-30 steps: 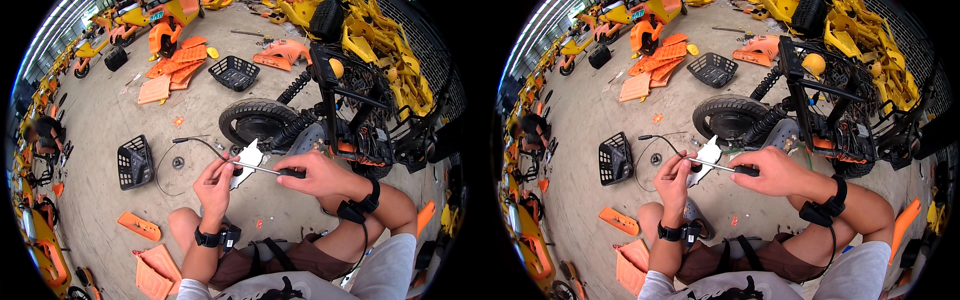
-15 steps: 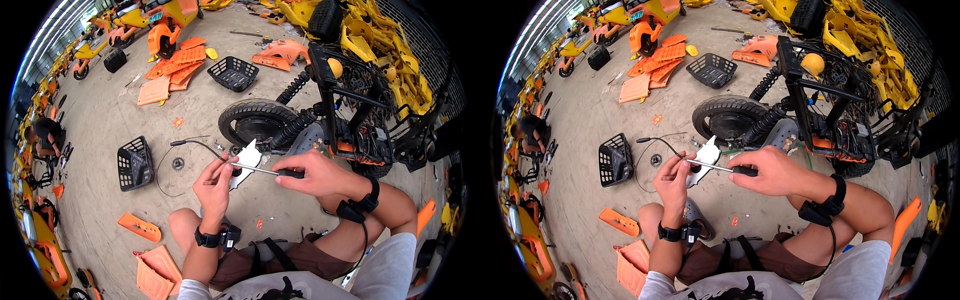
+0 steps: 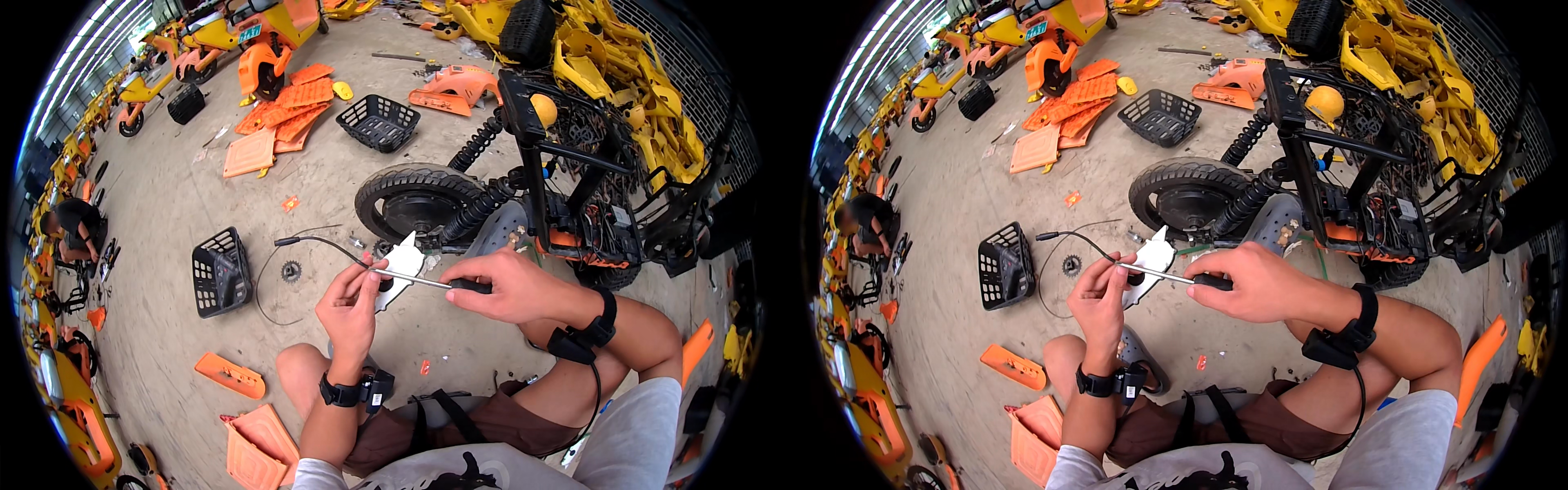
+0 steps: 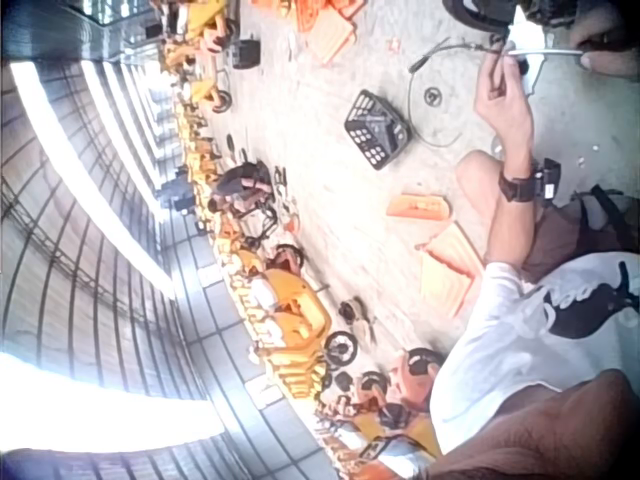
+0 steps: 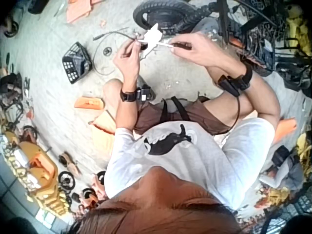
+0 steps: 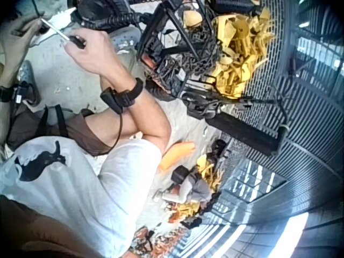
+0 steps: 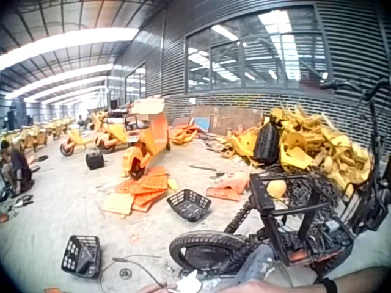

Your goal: The person uses a screwdriver to secure a small metal component onto a cable while holding it by hand, and then manipulates the rear motor wheel and frame of an electric scooter.

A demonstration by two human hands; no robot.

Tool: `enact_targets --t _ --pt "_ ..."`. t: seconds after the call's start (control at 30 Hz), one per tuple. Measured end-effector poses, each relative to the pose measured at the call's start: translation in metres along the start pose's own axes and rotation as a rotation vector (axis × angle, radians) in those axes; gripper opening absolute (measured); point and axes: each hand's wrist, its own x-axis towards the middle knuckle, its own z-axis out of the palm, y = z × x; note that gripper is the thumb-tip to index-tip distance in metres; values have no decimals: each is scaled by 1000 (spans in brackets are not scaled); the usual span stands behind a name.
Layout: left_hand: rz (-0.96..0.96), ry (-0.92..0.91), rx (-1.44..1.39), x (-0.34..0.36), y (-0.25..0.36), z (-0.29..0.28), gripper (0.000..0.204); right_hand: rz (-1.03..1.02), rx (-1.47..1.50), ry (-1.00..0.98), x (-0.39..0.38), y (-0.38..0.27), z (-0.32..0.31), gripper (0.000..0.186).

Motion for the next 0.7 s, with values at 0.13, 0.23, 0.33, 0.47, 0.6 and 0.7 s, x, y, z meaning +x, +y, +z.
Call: enact_targets --t 0.13,0.23,0.33,0.47,0.6,0.7 --pt "26 4 49 -1 -4 -1 25 82 -12 -62 0 -7 -5 29" --pt "35 8 78 -1 -4 0 24 39 2 -36 -1 -4 -3 29" --pt "51 11 92 -1 -8 -3 22 1 10 -7 -1 -2 -1 29" --pt "35 -81 177 -9 -5 5 14 95 105 74 4 -2 -1 30" --pt "-42 -45 105 -6 0 4 14 135 176 77 3 -3 -6 31" --pt "-26 -24 69 -2 -1 -1 15 69 137 65 2 3 -4 32"
